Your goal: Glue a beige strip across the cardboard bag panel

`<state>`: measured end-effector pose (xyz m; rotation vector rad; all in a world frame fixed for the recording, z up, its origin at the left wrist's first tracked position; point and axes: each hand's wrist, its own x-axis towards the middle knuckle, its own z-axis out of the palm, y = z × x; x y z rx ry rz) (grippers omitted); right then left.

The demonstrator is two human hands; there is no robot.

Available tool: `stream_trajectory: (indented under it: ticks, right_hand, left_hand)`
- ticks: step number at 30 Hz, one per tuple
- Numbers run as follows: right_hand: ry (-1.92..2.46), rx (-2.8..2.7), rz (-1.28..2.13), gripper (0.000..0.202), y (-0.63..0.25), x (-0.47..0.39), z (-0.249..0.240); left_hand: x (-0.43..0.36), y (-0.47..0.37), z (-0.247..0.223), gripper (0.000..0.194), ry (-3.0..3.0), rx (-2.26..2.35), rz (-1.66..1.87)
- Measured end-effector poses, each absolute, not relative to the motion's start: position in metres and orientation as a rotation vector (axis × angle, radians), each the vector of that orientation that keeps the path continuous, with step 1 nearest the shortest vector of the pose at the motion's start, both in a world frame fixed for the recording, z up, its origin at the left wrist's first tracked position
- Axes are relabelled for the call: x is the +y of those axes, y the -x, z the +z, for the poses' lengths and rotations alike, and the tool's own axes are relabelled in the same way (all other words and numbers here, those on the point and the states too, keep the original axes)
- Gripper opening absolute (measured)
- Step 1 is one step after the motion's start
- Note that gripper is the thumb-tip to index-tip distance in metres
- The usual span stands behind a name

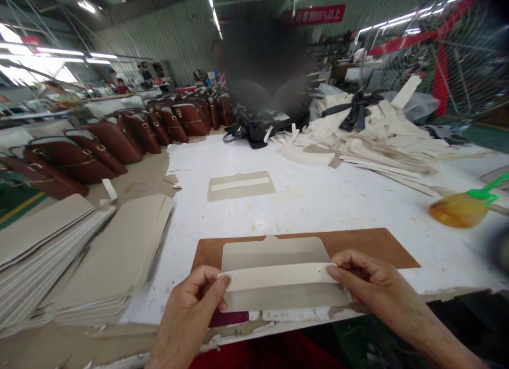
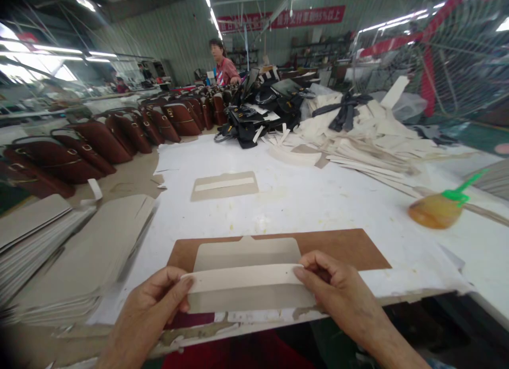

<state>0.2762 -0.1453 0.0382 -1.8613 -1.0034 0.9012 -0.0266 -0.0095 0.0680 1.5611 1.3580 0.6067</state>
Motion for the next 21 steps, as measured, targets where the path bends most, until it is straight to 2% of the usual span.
stream_trajectory:
  ticks: [8,14,21]
  right_hand:
    - [2.035,-1.000,0.755,0.044,-0.274,-0.128,0.027]
    - [2.058,-1.027,0.716,0.035,-0.280,-0.129,0.019]
    - [2.083,-1.031,0.705,0.037,-0.286,-0.132,0.011]
  left_hand:
    - [-0.010,0.022,0.069,0.042,-1.650,1.445,0.659]
    - [-0.009,0.021,0.063,0.047,-1.666,1.539,0.638]
    - [-0.010,0.017,0.060,0.046,-1.666,1.586,0.653]
